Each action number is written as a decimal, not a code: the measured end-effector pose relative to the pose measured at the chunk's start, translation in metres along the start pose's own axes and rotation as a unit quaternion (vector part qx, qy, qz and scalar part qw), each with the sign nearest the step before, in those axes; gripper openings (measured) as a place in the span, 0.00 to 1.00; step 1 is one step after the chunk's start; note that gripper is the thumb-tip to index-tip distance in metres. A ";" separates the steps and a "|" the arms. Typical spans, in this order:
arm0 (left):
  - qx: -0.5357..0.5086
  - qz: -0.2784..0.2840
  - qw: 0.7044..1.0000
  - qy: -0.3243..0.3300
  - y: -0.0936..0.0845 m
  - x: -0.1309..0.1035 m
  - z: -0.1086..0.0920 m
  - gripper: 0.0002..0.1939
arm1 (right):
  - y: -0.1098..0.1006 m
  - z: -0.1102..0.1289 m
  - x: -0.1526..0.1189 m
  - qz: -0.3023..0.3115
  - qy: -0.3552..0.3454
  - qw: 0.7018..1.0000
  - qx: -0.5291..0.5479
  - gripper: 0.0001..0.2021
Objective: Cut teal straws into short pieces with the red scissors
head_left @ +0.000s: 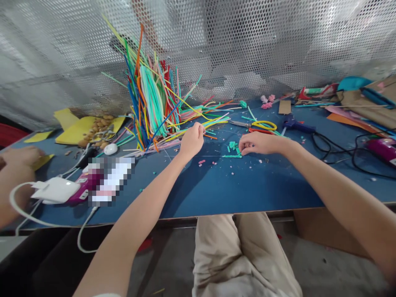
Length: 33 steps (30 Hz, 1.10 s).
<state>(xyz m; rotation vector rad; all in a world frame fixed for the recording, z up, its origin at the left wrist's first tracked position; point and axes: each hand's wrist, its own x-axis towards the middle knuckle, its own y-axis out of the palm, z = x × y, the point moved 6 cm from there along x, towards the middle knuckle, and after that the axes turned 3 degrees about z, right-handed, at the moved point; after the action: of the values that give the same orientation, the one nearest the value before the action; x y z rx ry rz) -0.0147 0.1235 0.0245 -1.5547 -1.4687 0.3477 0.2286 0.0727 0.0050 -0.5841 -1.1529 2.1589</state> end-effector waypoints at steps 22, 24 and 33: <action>-0.579 0.060 0.810 -0.075 0.034 -0.038 -0.052 0.17 | -0.014 0.022 -0.004 -0.389 -0.007 0.847 0.363 0.20; -0.572 0.049 0.816 -0.071 0.034 -0.039 -0.051 0.16 | -0.009 0.029 -0.002 -0.397 0.003 0.852 0.342 0.20; -0.500 0.007 0.866 -0.023 0.029 -0.039 -0.055 0.14 | 0.005 0.025 0.003 -0.393 0.036 0.836 0.383 0.23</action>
<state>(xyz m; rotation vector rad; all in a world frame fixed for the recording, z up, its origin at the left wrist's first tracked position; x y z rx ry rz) 0.0346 0.0702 0.0162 -2.3535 -1.7892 -0.4763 0.2091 0.0589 0.0136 0.1687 -0.2867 1.6186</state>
